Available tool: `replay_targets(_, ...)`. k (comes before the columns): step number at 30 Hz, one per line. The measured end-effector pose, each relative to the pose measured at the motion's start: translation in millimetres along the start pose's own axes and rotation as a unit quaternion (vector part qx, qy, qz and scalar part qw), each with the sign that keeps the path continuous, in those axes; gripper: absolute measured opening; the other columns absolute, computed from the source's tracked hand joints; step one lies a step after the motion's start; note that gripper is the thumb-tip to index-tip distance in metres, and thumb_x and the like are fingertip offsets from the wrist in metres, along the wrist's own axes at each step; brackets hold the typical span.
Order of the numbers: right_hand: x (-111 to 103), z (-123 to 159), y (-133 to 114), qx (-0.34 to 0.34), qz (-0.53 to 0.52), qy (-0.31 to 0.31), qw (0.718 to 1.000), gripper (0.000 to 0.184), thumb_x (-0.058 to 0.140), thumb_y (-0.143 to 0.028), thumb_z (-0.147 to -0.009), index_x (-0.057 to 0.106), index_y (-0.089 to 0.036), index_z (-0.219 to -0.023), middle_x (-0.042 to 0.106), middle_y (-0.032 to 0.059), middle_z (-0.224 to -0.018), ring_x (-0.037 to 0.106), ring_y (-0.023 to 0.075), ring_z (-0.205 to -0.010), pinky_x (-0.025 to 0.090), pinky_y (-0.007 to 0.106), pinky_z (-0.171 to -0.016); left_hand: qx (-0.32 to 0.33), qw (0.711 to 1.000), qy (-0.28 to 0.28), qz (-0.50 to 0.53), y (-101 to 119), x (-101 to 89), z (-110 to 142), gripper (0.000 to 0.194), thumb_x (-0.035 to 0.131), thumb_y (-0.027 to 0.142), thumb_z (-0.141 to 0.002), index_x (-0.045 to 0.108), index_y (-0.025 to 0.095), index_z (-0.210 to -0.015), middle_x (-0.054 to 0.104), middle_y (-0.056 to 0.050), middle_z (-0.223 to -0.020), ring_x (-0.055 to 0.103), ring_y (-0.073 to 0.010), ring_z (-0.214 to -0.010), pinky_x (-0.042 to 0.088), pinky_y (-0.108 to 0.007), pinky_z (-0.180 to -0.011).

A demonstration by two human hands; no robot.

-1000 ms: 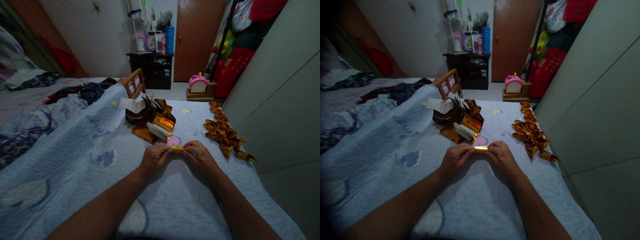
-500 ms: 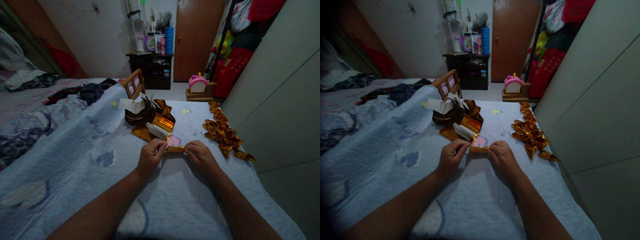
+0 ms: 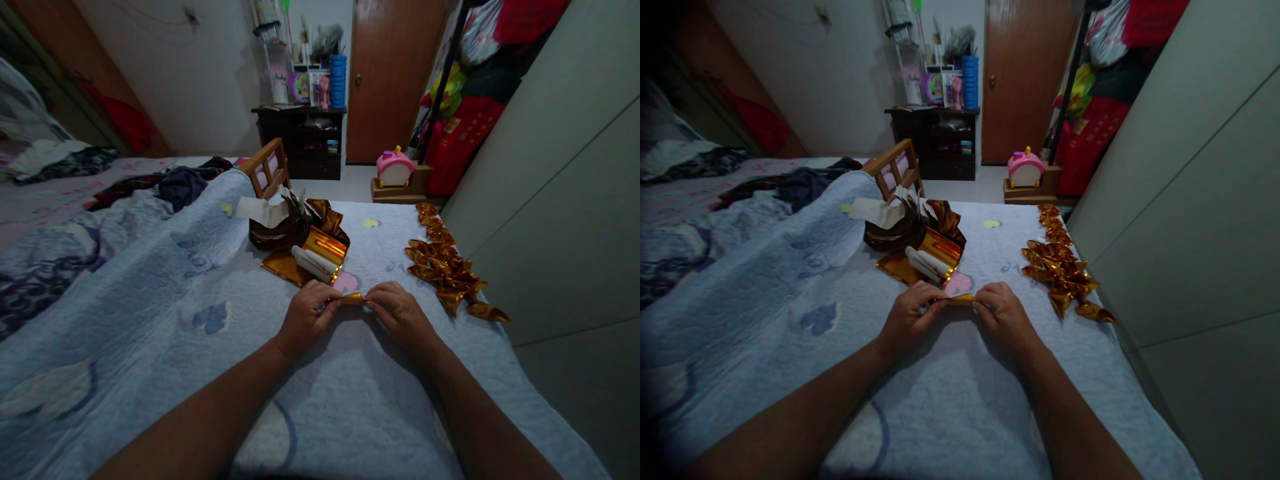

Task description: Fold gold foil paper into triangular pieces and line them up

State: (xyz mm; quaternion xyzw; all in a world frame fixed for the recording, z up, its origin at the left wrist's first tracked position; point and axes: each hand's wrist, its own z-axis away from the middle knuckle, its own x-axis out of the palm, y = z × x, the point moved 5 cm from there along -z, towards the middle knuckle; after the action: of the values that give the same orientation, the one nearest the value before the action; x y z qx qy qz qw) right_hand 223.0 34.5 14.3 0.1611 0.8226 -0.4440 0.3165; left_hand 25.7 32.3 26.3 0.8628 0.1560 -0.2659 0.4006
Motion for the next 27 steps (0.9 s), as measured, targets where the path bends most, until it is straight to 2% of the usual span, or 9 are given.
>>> replay_targets(8,-7.3,-1.9,0.9,0.032,-0.005,0.031,0.999,0.019,0.054,-0.025,-0.097,0.072,-0.022,-0.09,0.073,0.0088,-0.09,0.066,0.0241,-0.088,0.052,0.04,-0.082,-0.065,0.997,0.024,0.027,-5.0,-4.6,0.6,0.014,0.06,0.022,-0.095,0.074,0.019,-0.092,0.072,-0.004,-0.085,0.063,-0.0184,-0.081,0.049,-0.03,-0.073)
replay_targets(11,-9.6,-1.0,2.5,0.071,-0.036,0.048,0.996,0.019,0.056,-0.031,-0.096,0.072,-0.022,-0.099,0.075,0.0093,-0.099,0.068,0.0254,-0.095,0.053,0.041,-0.088,-0.079,0.996,0.027,0.045,-6.6,-5.3,0.3,0.014,0.06,0.023,-0.095,0.074,0.019,-0.093,0.07,-0.003,-0.082,0.062,-0.0175,-0.078,0.048,-0.029,-0.071)
replay_targets(15,-6.5,-0.4,3.1,0.112,-0.109,0.04,0.987,0.027,0.065,-0.034,-0.088,0.069,-0.021,-0.112,0.075,0.0101,-0.105,0.07,0.0256,-0.098,0.055,0.041,-0.089,-0.062,0.995,0.008,0.071,-6.5,-2.5,0.1,0.014,0.06,0.021,-0.094,0.074,0.019,-0.094,0.071,-0.004,-0.083,0.062,-0.018,-0.081,0.048,-0.029,-0.073)
replay_targets(17,-5.1,-1.3,1.9,0.115,-0.13,0.034,0.984,0.025,0.066,-0.031,-0.086,0.07,-0.021,-0.108,0.075,0.0092,-0.102,0.07,0.0245,-0.095,0.055,0.039,-0.088,-0.054,0.995,0.001,0.08,-6.5,-0.9,0.4,0.014,0.061,0.021,-0.094,0.074,0.019,-0.095,0.072,-0.004,-0.084,0.063,-0.0184,-0.082,0.048,-0.03,-0.074)
replay_targets(21,-4.2,-4.3,-2.4,0.097,-0.137,0.016,0.986,0.013,0.059,-0.027,-0.089,0.071,-0.021,-0.088,0.073,0.0052,-0.088,0.068,0.021,-0.084,0.054,0.034,-0.08,-0.064,0.995,-0.008,0.077,-7.6,1.6,0.9,0.014,0.06,0.02,-0.093,0.074,0.018,-0.094,0.071,-0.005,-0.085,0.064,-0.0191,-0.084,0.049,-0.029,-0.073)
replay_targets(27,-4.9,-4.2,-1.8,0.108,-0.144,0.008,0.984,0.015,0.058,-0.028,-0.088,0.07,-0.021,-0.084,0.071,0.0031,-0.08,0.065,0.0186,-0.075,0.052,0.032,-0.073,-0.082,0.994,0.01,0.075,-9.9,1.0,0.7,0.014,0.06,0.02,-0.092,0.074,0.018,-0.091,0.07,-0.004,-0.084,0.064,-0.0172,-0.081,0.049,-0.027,-0.071)
